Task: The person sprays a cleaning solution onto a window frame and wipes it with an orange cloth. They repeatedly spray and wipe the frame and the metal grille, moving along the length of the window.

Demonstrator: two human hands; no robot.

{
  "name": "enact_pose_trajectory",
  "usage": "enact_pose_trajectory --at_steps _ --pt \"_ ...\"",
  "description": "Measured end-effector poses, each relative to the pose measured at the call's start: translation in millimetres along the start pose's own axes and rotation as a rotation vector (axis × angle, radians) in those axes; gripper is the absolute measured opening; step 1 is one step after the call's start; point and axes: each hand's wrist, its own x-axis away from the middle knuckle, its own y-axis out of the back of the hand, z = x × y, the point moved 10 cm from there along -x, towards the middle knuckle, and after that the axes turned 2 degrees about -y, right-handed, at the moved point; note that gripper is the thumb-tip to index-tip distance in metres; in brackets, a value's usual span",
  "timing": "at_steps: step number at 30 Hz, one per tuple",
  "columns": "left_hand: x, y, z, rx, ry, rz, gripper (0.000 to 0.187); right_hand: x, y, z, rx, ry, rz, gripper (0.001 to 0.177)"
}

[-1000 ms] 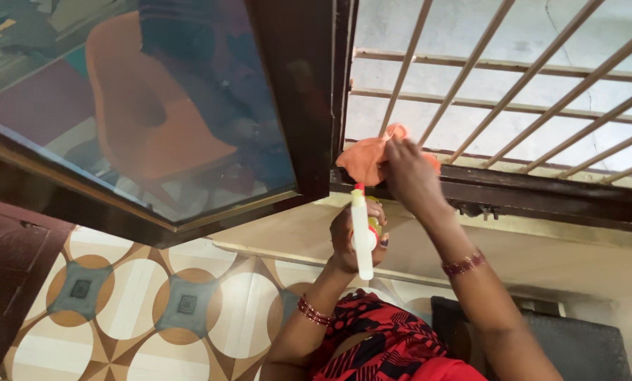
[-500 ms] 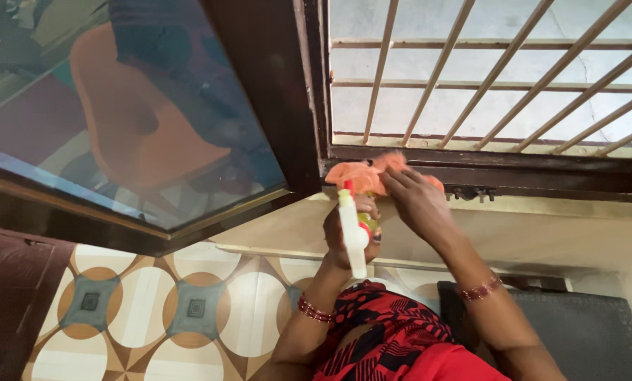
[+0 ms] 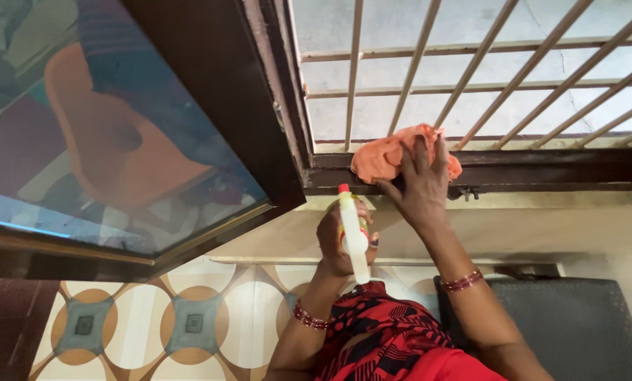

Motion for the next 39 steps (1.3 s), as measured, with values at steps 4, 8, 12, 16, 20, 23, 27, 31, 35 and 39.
enact_pose_trajectory --at_steps 4,8,12,16,20,23,27,31,35,39 --pt "-1.9 -3.0 -10.0 0.026 -0.063 -0.008 0.043 -8.1 -25.1 -9.4 -0.026 -0.113 0.107 0.058" --pt "-0.5 -3.6 -10.3 0.020 0.002 0.004 0.040 -7.1 -28.4 -18.1 0.001 -0.036 0.114 0.048" --pt "-0.9 -3.7 -17.0 -0.019 -0.051 0.020 0.040 17.7 -14.5 -23.4 -0.081 0.043 0.114 0.040" --pt "0.8 -3.7 -16.2 0.003 -0.039 0.009 0.039 34.7 22.7 -31.9 -0.371 -0.060 0.181 0.036" --pt "3.6 -4.8 -13.9 0.002 -0.032 -0.005 0.040 19.7 76.6 -68.5 -0.432 -0.155 -0.135 0.049" --pt "4.5 -5.7 -9.2 0.047 -0.037 -0.028 0.037 5.7 66.4 -73.5 -0.088 -0.053 -0.283 0.033" --pt "7.3 -6.4 -3.2 0.088 -0.035 -0.055 0.035 -13.0 9.1 -68.9 0.044 -0.004 -0.165 0.021" --pt "10.2 -7.8 -3.9 0.053 -0.050 -0.089 0.034 -11.7 14.3 -55.9 -0.061 0.033 -0.077 0.025" --pt "9.0 -6.4 0.3 0.026 -0.016 -0.077 0.031 0.6 35.7 -52.8 -0.141 0.039 -0.078 0.031" --pt "9.0 -7.2 6.2 0.046 0.024 -0.107 0.027 27.7 29.8 -75.2 -0.197 0.004 -0.074 0.029"
